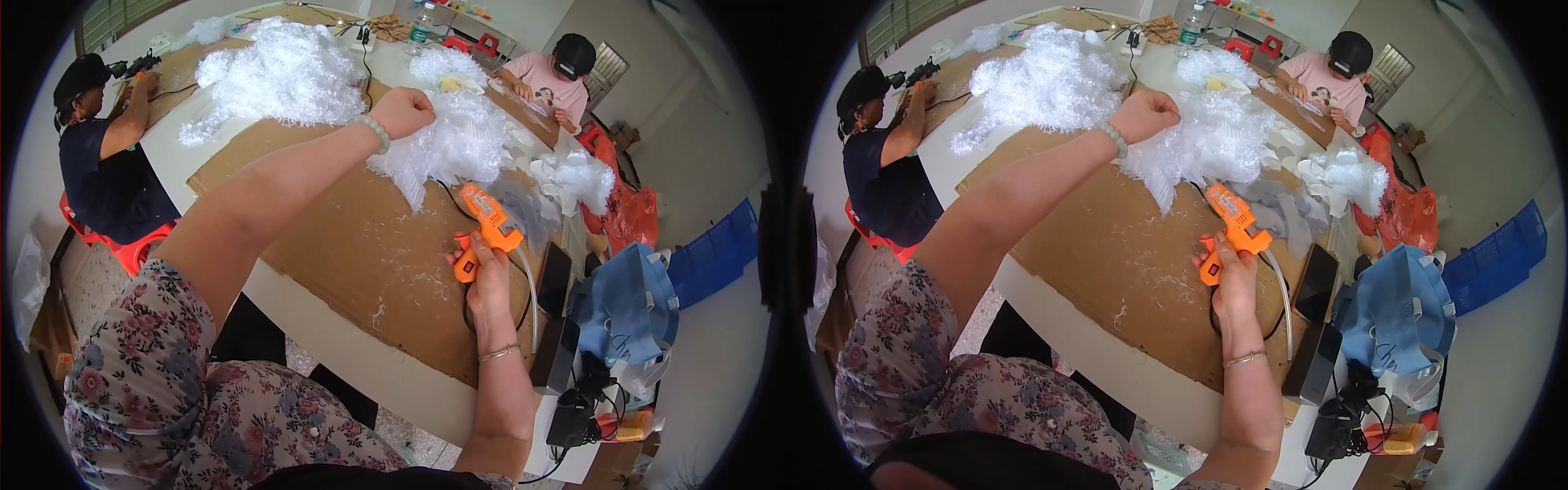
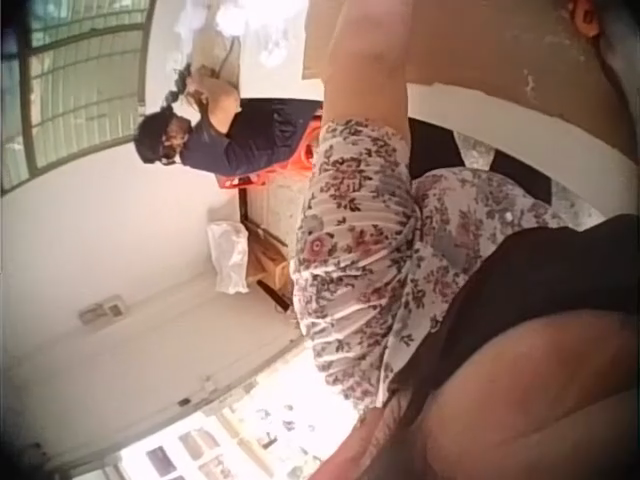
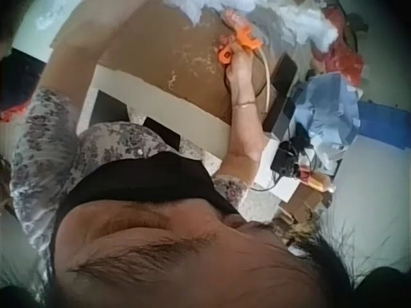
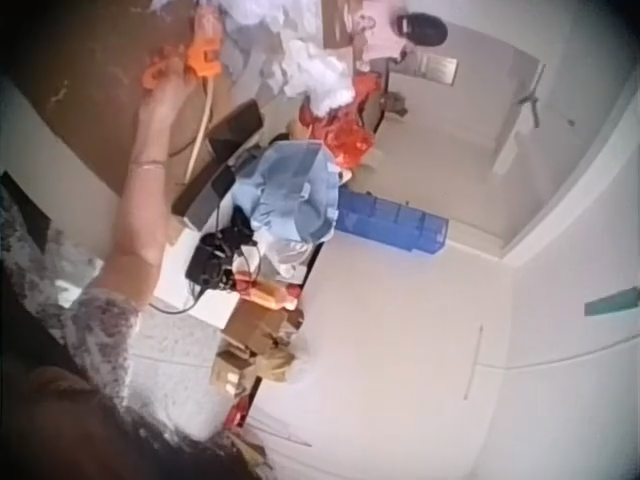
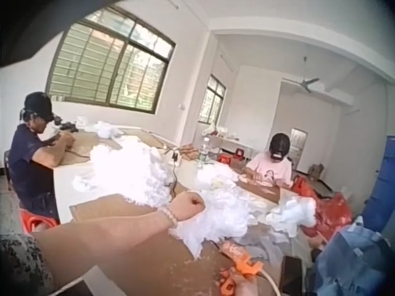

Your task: Apply hot glue to attach white fiber stuffing to a craft object.

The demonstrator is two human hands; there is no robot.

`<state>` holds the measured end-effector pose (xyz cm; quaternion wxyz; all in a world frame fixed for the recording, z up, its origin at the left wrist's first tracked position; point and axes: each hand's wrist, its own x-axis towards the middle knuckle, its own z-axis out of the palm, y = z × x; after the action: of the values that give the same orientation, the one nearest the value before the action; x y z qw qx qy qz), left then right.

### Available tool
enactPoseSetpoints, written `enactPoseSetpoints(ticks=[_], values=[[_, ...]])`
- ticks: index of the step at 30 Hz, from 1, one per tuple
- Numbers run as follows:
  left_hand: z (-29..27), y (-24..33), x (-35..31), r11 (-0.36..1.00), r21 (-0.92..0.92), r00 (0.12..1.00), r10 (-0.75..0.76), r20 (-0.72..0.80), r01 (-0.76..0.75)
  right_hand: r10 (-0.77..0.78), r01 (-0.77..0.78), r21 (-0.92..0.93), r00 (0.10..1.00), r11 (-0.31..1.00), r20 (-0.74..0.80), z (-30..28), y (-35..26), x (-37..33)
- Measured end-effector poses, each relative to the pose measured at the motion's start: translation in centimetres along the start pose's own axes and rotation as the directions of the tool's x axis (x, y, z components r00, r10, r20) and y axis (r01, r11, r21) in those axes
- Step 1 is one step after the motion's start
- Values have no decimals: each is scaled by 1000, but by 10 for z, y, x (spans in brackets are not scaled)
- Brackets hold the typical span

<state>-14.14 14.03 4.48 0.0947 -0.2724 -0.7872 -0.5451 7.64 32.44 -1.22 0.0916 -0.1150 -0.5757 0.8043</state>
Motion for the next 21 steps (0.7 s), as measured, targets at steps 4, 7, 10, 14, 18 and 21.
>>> enactPoseSetpoints(ticks=[4, 7, 10, 14, 18, 21], values=[[-17, 16, -6, 911, -343, 973, -228, 46, 230, -17, 17, 2, 1000, 1000, 14, -4, 0, 0], [-31, 8, -26, 848, -390, 929, -364, 66, 360, -23, 23, 7, 1000, 1000, 14, -7, 3, 1], [-47, -29, -40, 821, -455, 925, -379, 16, 345, -23, 23, -5, 1000, 1000, 15, 0, 4, 1], [-54, 12, -66, 872, -357, 934, -358, 2, 335, -42, 42, -14, 999, 999, -3, -7, 8, 1], [-52, 40, -111, 849, 250, 820, 308, 483, -466, -36, 36, -1, 999, 999, -15, -11, 15, 8], [-54, 36, -150, 692, 265, 597, 294, 746, -672, -64, 64, -21, 998, 998, 14, -10, 13, 11]])
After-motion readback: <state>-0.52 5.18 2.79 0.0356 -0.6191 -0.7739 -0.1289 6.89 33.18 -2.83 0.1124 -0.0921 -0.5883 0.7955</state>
